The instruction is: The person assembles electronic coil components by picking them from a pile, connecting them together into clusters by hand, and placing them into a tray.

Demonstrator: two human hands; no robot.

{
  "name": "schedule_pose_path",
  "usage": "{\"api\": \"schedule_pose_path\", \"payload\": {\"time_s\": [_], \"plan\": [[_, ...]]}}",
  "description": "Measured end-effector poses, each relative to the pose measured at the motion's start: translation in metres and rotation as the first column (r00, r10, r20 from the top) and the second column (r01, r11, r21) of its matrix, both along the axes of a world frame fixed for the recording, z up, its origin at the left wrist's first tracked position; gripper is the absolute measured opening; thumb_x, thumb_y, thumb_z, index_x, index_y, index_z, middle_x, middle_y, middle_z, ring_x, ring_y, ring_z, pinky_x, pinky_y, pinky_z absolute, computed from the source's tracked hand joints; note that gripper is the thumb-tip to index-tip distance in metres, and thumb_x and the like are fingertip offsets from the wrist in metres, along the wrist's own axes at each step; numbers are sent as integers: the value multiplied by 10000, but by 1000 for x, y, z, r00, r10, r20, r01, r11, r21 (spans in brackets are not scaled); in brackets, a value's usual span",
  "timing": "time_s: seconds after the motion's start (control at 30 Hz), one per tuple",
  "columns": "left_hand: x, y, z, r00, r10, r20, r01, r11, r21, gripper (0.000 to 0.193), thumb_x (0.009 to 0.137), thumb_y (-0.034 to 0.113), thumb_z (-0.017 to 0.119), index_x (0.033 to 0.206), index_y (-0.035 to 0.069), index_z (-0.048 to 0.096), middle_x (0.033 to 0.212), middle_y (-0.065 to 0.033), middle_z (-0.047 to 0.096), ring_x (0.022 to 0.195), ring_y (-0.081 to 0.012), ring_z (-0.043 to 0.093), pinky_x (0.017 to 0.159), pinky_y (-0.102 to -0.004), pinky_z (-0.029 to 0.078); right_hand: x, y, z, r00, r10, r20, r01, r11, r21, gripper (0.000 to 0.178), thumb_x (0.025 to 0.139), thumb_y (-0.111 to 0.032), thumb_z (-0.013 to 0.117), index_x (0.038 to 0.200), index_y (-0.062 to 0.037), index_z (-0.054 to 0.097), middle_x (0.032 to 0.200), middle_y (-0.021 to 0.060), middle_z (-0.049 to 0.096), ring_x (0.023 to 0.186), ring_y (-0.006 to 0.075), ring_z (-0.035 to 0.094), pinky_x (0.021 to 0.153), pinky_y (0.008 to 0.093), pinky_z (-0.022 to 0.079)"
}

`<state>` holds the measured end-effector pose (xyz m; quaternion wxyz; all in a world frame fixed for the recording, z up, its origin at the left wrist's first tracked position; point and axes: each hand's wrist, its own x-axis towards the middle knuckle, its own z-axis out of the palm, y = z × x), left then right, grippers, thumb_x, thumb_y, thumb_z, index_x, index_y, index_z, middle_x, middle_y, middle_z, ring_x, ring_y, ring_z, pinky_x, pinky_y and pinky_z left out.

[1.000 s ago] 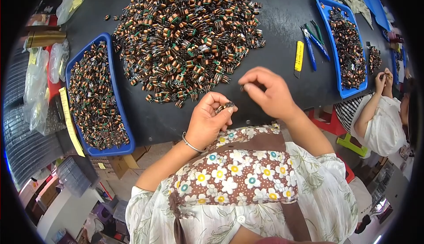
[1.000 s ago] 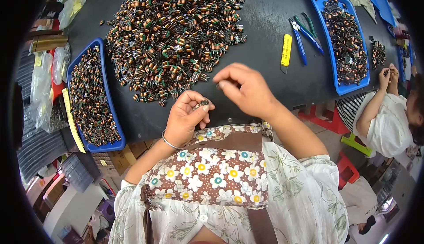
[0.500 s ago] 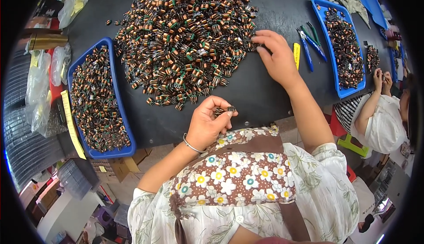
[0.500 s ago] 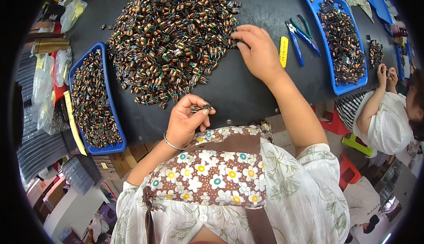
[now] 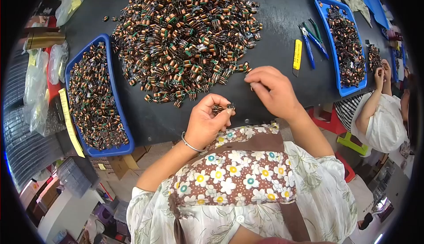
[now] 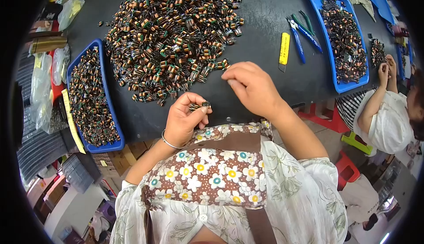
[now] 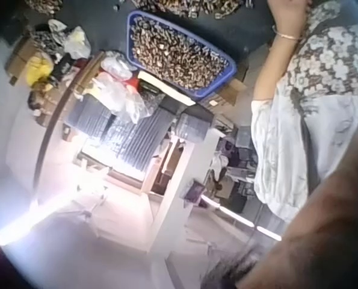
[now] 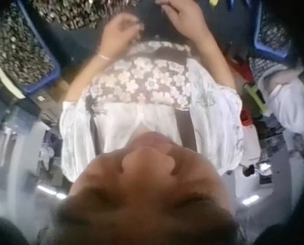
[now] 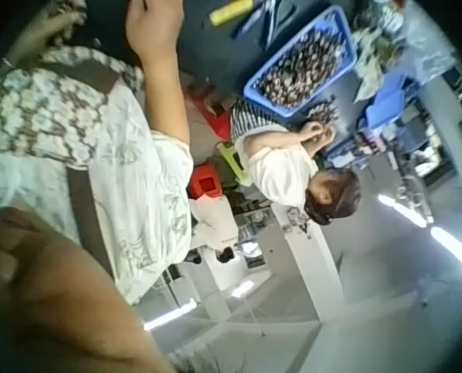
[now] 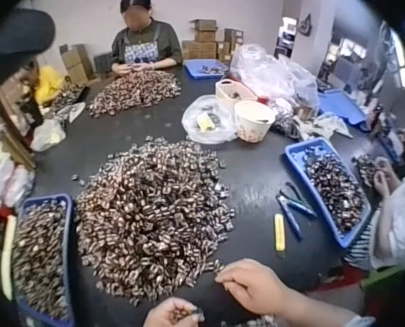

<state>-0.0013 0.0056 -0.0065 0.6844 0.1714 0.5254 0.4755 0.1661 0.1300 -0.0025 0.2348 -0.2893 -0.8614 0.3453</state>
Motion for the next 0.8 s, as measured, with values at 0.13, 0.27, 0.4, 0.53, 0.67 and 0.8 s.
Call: {"api": "schedule_pose_path", "payload": {"time_s": [0.13,0.27,0.4,0.53,0.67,0.8], "plan": [[0,-2,-2,1000,14,16,-15,1000,9,129,824,13,563,928,37,490,813,-76,603,590,-65,547,486,-180,440,10,7,4,990,-141,7,141,987,-81,140,731,18,614,867,-8,597,851,97,590,753,229,568,680,300,470],[1,-3,-2,1000,17,13,-17,1000,12,139,818,36,578,925,39,489,814,-72,601,604,-57,543,489,-172,434,10,1,11,981,-126,151,125,992,13,172,699,-15,655,857,-19,588,851,88,579,727,212,561,622,284,472],[2,-2,-3,1000,8,28,-8,1000,24,136,828,37,560,939,36,482,832,-81,601,618,-60,547,501,-175,443,7,-12,7,969,-118,217,123,992,-10,193,659,-27,679,809,-41,557,819,77,561,707,228,551,612,294,474],[0,0,0,995,-22,94,17,998,56,109,851,9,499,958,22,480,876,-108,604,636,-101,568,523,-199,473,6,-13,5,976,-74,203,84,996,-41,180,671,-13,669,809,-39,557,823,68,562,685,171,552,593,259,459],[1,4,5,975,-46,217,37,998,43,157,854,23,503,1010,16,491,876,-112,602,635,-122,576,517,-204,471,5,-20,12,994,33,-107,-93,777,-622,128,703,12,632,803,-26,562,855,43,563,668,65,520,580,205,423],[-8,0,-6,868,-196,456,201,979,38,167,847,61,561,1004,22,519,872,-101,603,607,-108,566,470,-196,441,-1,-23,20,968,122,-220,-243,670,-701,83,722,20,607,798,-9,590,936,72,610,694,51,534,584,201,423]]}}
